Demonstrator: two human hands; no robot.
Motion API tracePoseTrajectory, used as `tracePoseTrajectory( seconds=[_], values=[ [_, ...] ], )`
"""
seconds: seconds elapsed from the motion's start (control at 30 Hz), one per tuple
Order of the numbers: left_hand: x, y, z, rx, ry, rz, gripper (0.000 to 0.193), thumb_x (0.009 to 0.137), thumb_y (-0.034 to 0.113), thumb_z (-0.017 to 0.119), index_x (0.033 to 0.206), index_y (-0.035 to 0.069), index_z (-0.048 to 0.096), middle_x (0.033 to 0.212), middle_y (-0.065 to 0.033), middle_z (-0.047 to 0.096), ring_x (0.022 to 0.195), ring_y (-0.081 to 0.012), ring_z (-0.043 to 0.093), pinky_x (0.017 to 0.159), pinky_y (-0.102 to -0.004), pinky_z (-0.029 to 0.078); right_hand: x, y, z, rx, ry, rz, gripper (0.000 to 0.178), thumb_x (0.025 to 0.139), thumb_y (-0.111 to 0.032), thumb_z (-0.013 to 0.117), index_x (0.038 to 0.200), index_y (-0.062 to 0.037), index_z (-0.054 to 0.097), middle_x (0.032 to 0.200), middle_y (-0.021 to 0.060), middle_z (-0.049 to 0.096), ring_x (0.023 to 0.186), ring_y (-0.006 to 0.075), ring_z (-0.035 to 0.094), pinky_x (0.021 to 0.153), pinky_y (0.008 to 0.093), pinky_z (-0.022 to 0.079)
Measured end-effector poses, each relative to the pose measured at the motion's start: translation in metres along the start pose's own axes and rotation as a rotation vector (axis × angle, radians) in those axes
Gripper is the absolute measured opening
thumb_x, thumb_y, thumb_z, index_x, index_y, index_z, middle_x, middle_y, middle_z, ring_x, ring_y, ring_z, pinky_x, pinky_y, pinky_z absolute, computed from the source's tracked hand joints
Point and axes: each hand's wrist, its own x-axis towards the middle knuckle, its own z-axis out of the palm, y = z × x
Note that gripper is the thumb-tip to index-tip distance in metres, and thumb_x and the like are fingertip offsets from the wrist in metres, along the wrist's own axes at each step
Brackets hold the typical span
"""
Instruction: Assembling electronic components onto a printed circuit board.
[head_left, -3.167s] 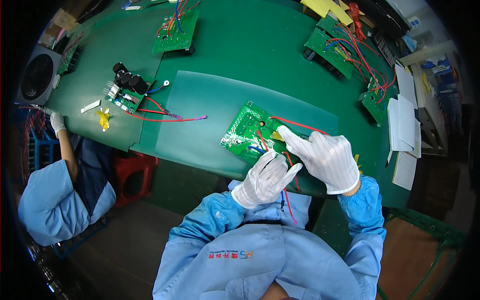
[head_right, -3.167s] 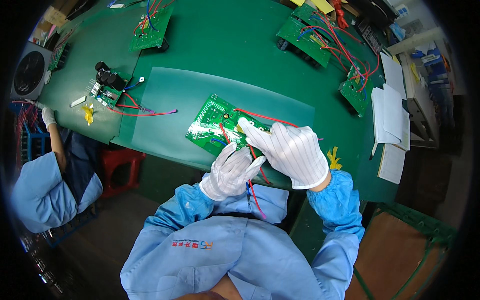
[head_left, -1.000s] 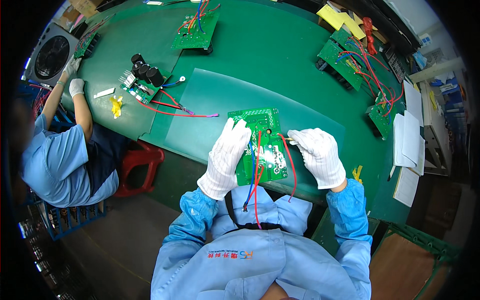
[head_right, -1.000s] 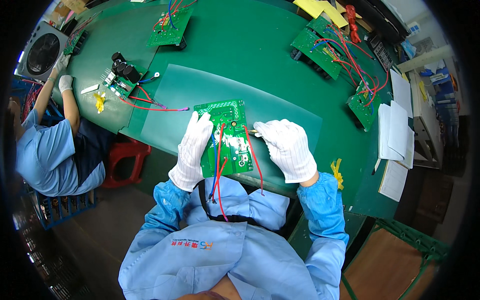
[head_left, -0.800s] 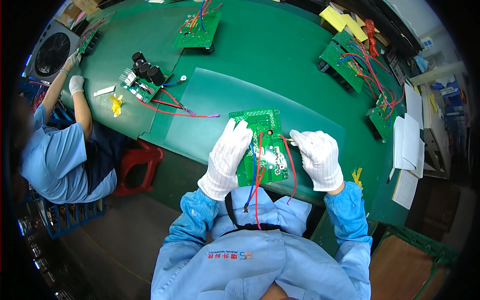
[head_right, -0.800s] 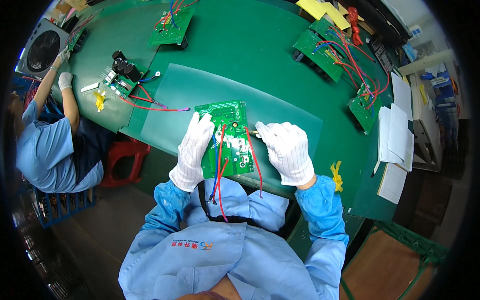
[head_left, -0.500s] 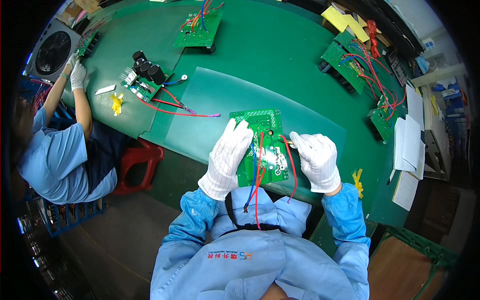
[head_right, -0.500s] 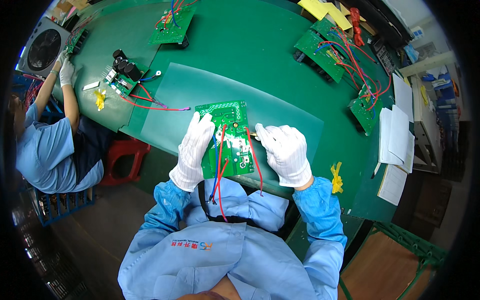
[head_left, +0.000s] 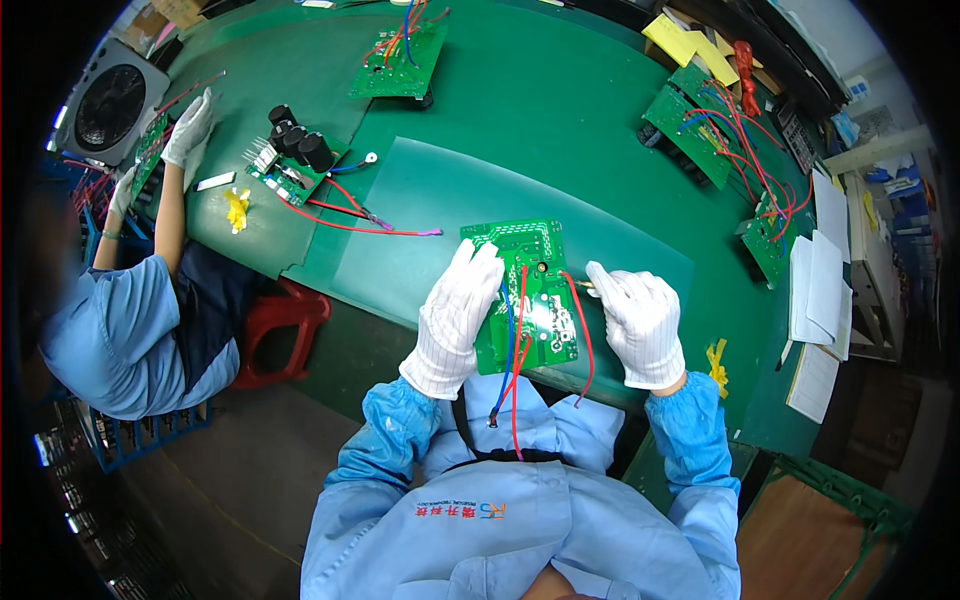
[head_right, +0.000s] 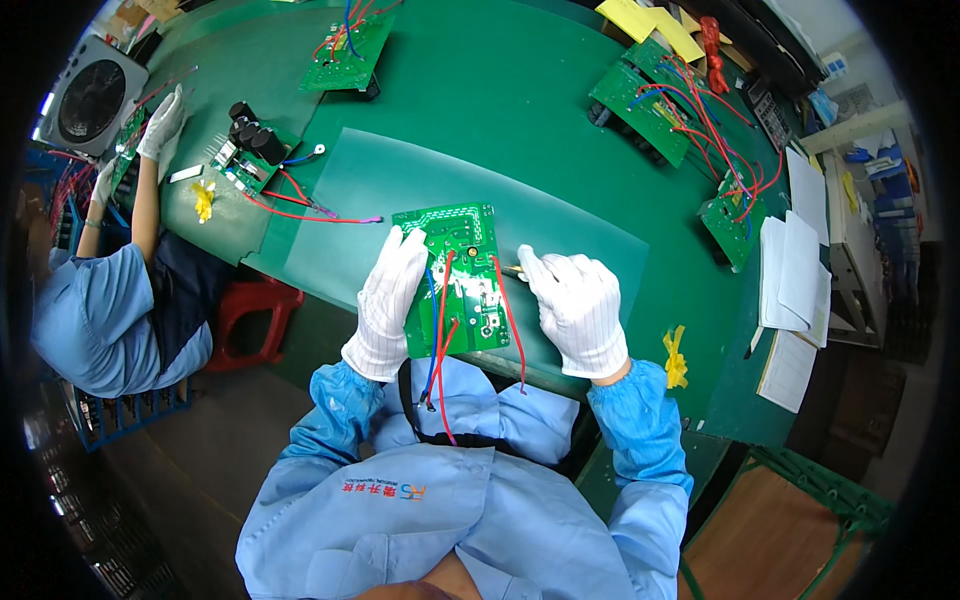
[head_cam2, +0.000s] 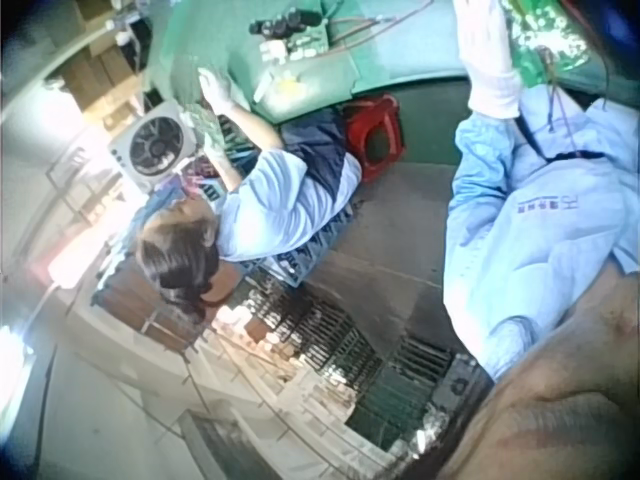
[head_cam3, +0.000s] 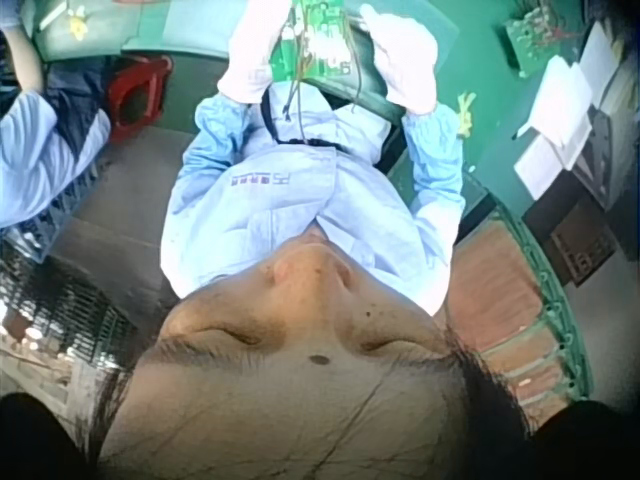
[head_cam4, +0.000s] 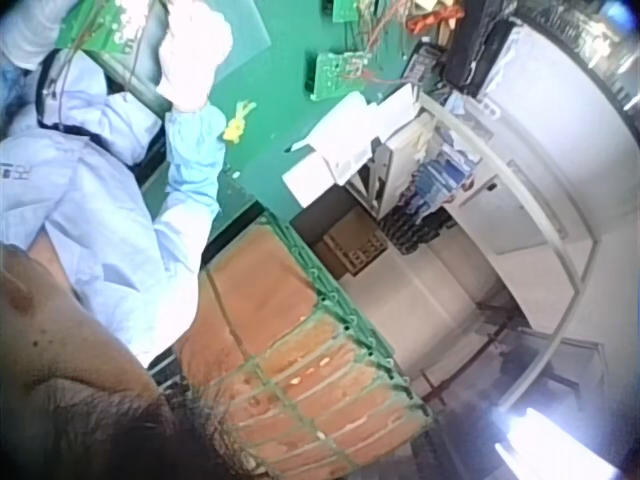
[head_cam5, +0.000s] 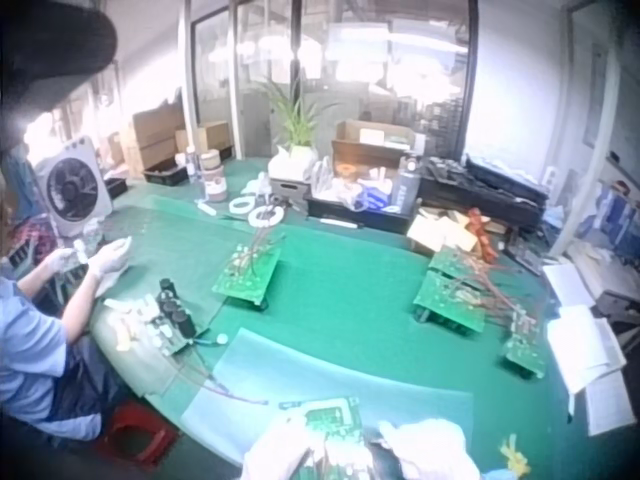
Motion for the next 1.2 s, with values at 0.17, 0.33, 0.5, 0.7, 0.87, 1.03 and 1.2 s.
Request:
tracePoseTrajectory(
  seconds=[0.17, 0.33, 0.5, 0.7, 0.87, 1.03, 1.2],
  values=[
    [0.007, -0.012, -0.011, 0.139, -0.064, 0.118, 0.067, 0.076, 0.003, 0.07, 0.141, 0.002, 0.053, 0.142, -0.018, 0.059, 0.134, -0.0389, 0.056, 0.1, -0.045, 0.051, -0.019, 0.005, -0.022, 0.046, 0.044, 0.208, 0.036, 0.081, -0.001, 0.071, 0.117, -0.0062, 0.073, 0.09, 0.0112, 0.071, 0.073, 0.0284, 0.066, 0.067, 0.0382, 0.053],
    [0.017, 0.012, -0.021, 0.509, -0.143, 0.206, 0.059, 0.078, 0.017, 0.066, 0.136, 0.003, 0.061, 0.116, -0.0153, 0.069, 0.109, -0.0302, 0.068, 0.076, -0.038, 0.051, -0.044, 0.009, -0.044, 0.165, 0.122, 0.519, 0.028, 0.088, 0.005, 0.065, 0.115, -0.0022, 0.072, 0.098, 0.0158, 0.073, 0.084, 0.0303, 0.071, 0.075, 0.0371, 0.055],
    [0.016, 0.063, 0.007, 0.755, -0.149, 0.081, 0.054, 0.081, 0.024, 0.063, 0.124, -0.007, 0.066, 0.078, -0.0066, 0.057, 0.076, -0.0213, 0.062, 0.062, -0.0327, 0.044, -0.051, 0.01, -0.061, 0.343, 0.201, 0.815, 0.026, 0.099, -0.004, 0.059, 0.122, -0.004, 0.071, 0.104, 0.0112, 0.072, 0.078, 0.0167, 0.067, 0.068, 0.0296, 0.053],
    [0.022, 0.085, 0.019, 0.81, -0.215, 0.085, 0.061, 0.071, 0.042, 0.077, 0.112, -0.001, 0.064, 0.079, -0.0041, 0.05, 0.073, -0.0199, 0.054, 0.063, -0.0357, 0.041, -0.047, -0.007, -0.08, 0.449, 0.148, 0.795, 0.063, 0.085, -0.012, 0.074, 0.144, -0.0027, 0.057, 0.099, 0.0047, 0.061, 0.078, 0.0122, 0.056, 0.069, 0.0287, 0.05],
    [0.024, 0.077, 0.002, 0.659, -0.246, 0.074, 0.072, 0.072, 0.054, 0.08, 0.121, 0.003, 0.064, 0.082, -0.0023, 0.051, 0.074, -0.0194, 0.054, 0.065, -0.0359, 0.041, -0.04, -0.066, -0.055, 0.352, -0.034, 0.342, 0.099, 0.064, -0.038, 0.092, 0.149, -0.0052, 0.053, 0.102, 0.0085, 0.064, 0.077, 0.0209, 0.06, 0.065, 0.0346, 0.052],
    [0.013, 0.063, -0.009, 0.532, -0.1, 0.076, 0.082, 0.074, 0.049, 0.083, 0.138, 0.002, 0.061, 0.083, -0.0037, 0.055, 0.074, -0.0212, 0.055, 0.068, -0.0382, 0.044, -0.045, -0.091, -0.031, -0.013, -0.162, 0.235, 0.086, 0.071, -0.036, 0.083, 0.15, -0.0162, 0.054, 0.1, 0.003, 0.061, 0.078, 0.0199, 0.06, 0.06, 0.0348, 0.051],
    [0.009, 0.055, -0.018, 0.32, -0.045, 0.089, 0.075, 0.074, 0.037, 0.088, 0.135, 0.004, 0.062, 0.101, -0.0081, 0.066, 0.091, -0.0257, 0.064, 0.082, -0.0399, 0.05, -0.034, -0.044, -0.061, -0.039, 0.027, 0.417, 0.065, 0.085, -0.01, 0.076, 0.147, -0.01, 0.055, 0.103, 0.011, 0.066, 0.08, 0.0277, 0.069, 0.061, 0.0366, 0.055]
  ],
)
